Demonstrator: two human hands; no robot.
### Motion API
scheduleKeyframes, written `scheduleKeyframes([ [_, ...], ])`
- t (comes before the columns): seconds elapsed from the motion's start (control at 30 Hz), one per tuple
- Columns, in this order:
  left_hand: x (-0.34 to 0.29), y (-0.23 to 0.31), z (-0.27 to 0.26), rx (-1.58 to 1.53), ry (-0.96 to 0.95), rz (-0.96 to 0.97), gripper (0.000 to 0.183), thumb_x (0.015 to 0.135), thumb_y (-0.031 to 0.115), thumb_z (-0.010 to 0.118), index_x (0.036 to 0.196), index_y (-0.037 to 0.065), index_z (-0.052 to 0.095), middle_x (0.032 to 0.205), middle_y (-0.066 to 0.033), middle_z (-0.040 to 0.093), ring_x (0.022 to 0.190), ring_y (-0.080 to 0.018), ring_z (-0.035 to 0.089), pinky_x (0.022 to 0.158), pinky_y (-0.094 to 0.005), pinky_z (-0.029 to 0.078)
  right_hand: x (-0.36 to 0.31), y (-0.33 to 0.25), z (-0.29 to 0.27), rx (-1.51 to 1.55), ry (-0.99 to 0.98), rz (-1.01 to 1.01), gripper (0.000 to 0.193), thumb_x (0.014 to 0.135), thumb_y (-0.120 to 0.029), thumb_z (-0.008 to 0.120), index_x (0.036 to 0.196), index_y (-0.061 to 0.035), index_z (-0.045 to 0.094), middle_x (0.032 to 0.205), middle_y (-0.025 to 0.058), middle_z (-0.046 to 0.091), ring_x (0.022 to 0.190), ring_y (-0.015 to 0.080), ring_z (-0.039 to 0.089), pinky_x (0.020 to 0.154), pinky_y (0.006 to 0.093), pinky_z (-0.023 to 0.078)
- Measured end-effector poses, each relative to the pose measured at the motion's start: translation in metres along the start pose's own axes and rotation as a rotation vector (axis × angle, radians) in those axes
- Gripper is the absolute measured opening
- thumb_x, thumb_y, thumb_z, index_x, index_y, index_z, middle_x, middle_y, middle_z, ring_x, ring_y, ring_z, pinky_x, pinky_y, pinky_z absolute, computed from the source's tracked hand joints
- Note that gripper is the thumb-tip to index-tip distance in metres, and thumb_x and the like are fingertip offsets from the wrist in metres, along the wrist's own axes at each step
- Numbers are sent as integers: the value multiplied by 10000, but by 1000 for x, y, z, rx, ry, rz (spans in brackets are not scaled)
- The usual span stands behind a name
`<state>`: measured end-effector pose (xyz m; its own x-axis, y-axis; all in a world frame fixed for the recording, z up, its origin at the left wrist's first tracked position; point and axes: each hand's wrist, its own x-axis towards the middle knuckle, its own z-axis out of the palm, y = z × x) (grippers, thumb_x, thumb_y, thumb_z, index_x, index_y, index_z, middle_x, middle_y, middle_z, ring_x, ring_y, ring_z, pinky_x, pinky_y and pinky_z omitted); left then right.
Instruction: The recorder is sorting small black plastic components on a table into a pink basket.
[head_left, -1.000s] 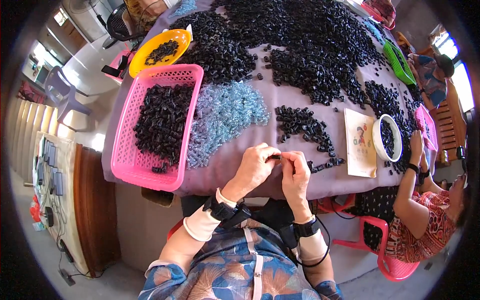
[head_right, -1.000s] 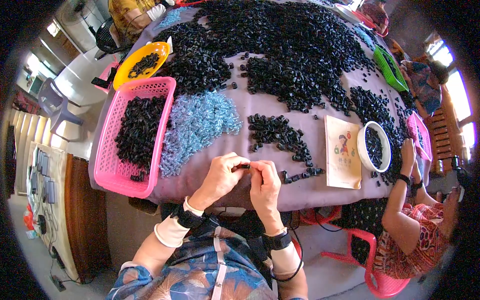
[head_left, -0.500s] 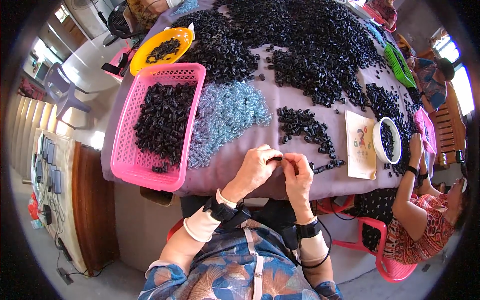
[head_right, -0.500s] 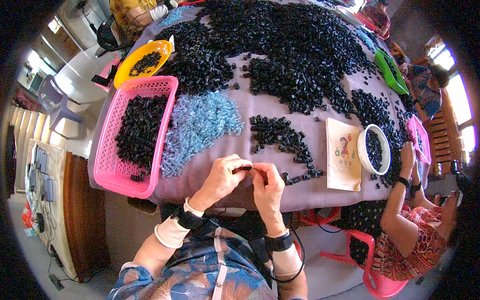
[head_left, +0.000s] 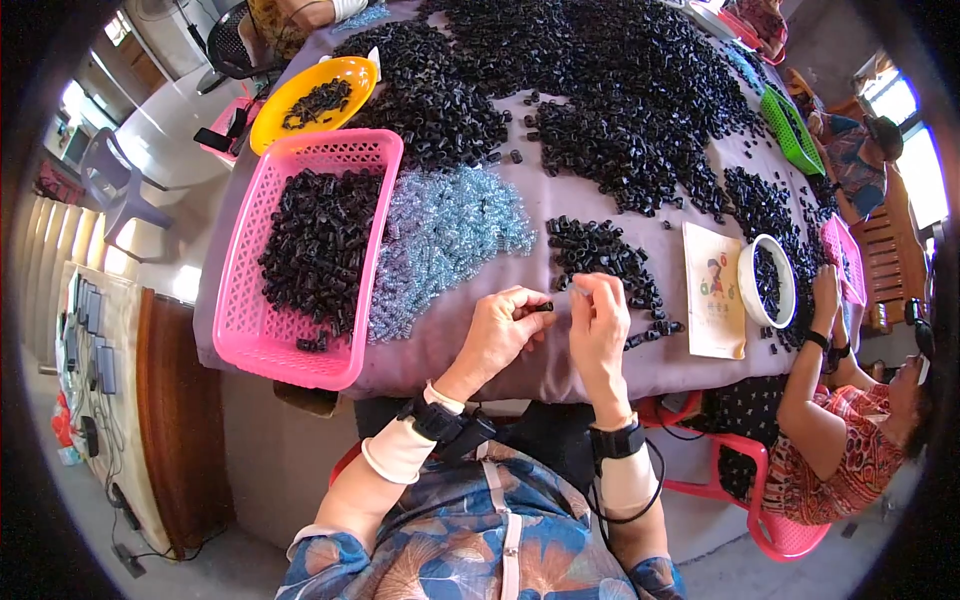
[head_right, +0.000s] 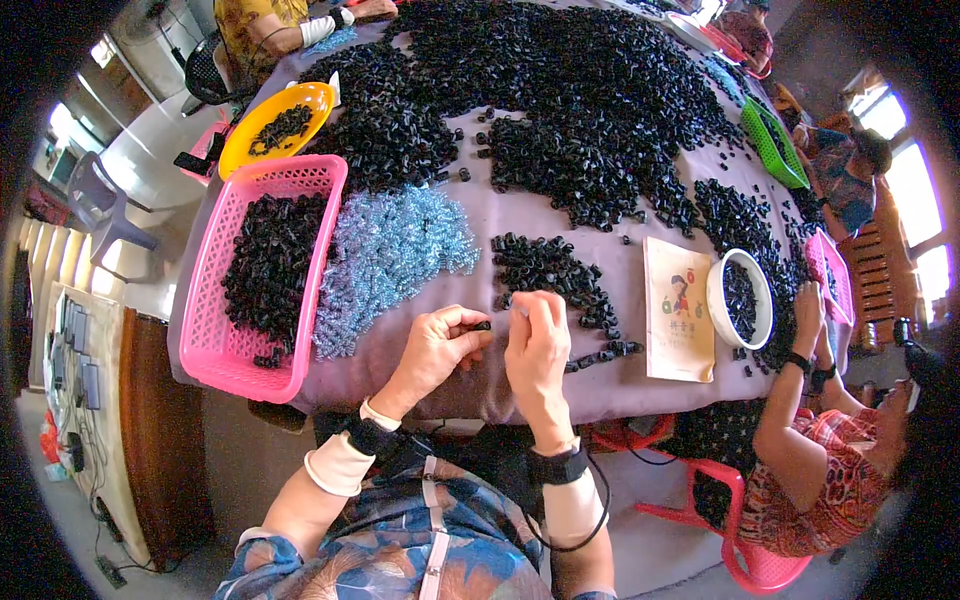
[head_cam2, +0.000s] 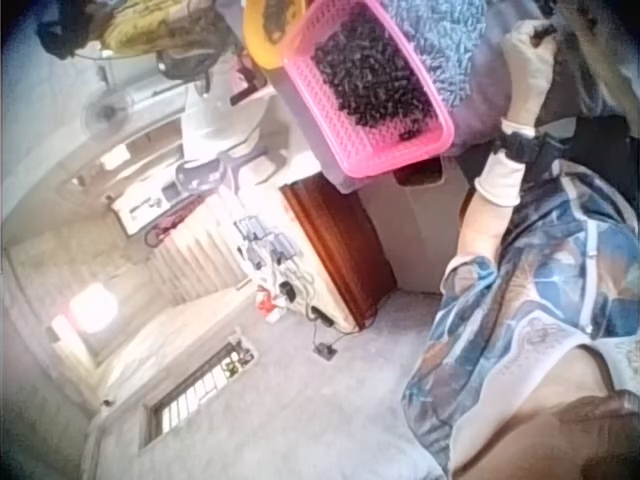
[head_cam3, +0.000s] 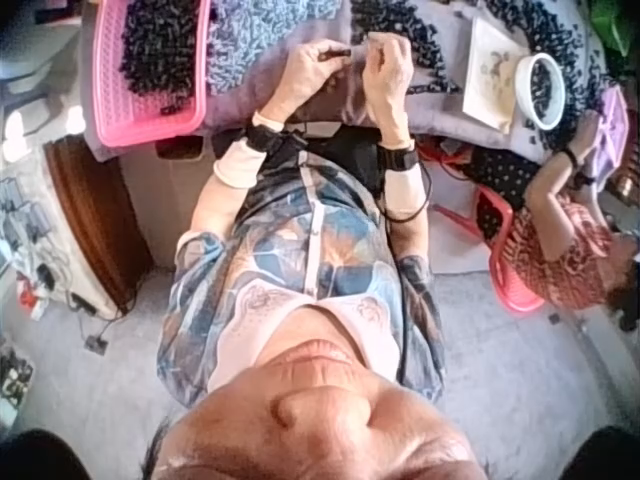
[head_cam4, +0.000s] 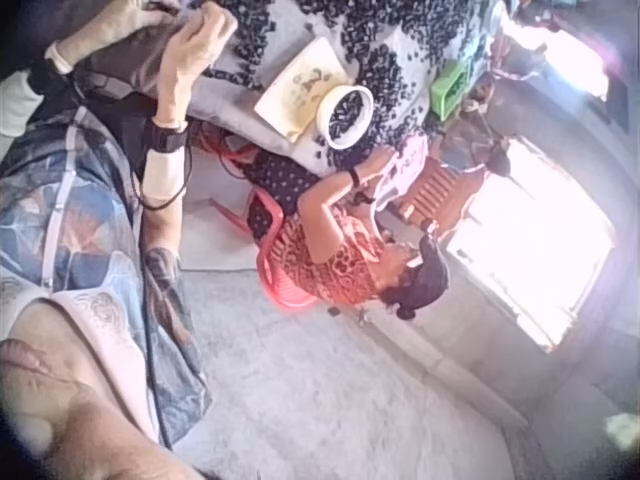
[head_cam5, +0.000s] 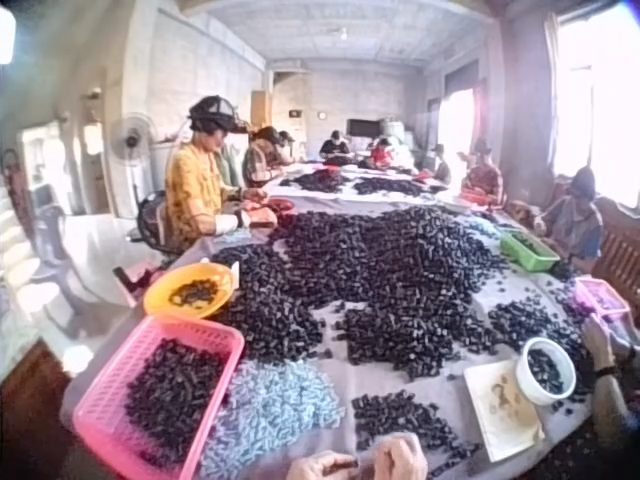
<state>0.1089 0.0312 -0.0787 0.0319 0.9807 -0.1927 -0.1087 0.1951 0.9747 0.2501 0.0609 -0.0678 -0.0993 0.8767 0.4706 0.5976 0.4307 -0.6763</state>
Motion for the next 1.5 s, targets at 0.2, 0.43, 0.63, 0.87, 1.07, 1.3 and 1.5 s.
scheduleKeyframes([
  [0.2, -3, 0, -2, 74, 7, 96, 212, 822, 41, 624, 1026, -17, 619, 761, 17, 568, 585, -43, 548, 483, -182, 435, 5, 9, 14, -264, -123, -25, 214, 785, -37, 576, 997, -58, 555, 954, 113, 545, 860, 313, 556, 709, 389, 468],
  [0.43, -4, -3, -6, 33, 0, 156, 252, 862, 37, 571, 1110, -1, 597, 783, 18, 528, 600, -38, 538, 496, -174, 424, -5, 14, 3, -94, -71, 79, 186, 763, 2, 575, 943, -35, 547, 872, 127, 546, 797, 303, 567, 677, 366, 462],
  [0.63, -2, -6, -7, 4, -3, 148, 249, 903, 63, 512, 1136, 14, 587, 774, 23, 508, 595, -36, 514, 496, -172, 412, -5, 15, 0, -104, -108, 108, 185, 767, -17, 585, 947, -45, 553, 875, 124, 545, 796, 297, 569, 668, 365, 465],
  [0.87, -1, -7, -12, -104, -27, 146, 243, 902, 42, 497, 1124, 22, 594, 749, 19, 525, 596, -34, 506, 504, -174, 405, -1, 5, 3, -286, -184, 26, 134, 779, -76, 599, 912, -79, 582, 889, 117, 556, 804, 325, 570, 660, 381, 468],
  [1.07, 1, -6, -18, -240, -76, 29, 221, 903, 62, 510, 1105, 42, 596, 713, 4, 578, 604, -35, 507, 503, -169, 394, -12, -9, 1, 182, -129, 229, 138, 820, -31, 573, 956, -28, 601, 793, 82, 543, 669, 187, 555, 603, 300, 448],
  [1.3, 2, -7, -17, -255, -60, 34, 146, 896, 81, 540, 1022, 20, 582, 742, 6, 584, 610, -44, 526, 504, -180, 413, -19, -17, 7, 530, -212, 492, 134, 870, 7, 535, 993, 9, 591, 824, 40, 588, 671, 87, 586, 604, 219, 474],
  [1.5, 4, -10, -19, -269, -79, 28, 149, 894, 83, 545, 1024, 22, 583, 776, 5, 594, 612, -47, 531, 507, -179, 416, -22, -18, 9, 770, -104, 533, 102, 873, 3, 527, 968, 12, 562, 808, 42, 618, 761, 118, 624, 697, 262, 533],
])
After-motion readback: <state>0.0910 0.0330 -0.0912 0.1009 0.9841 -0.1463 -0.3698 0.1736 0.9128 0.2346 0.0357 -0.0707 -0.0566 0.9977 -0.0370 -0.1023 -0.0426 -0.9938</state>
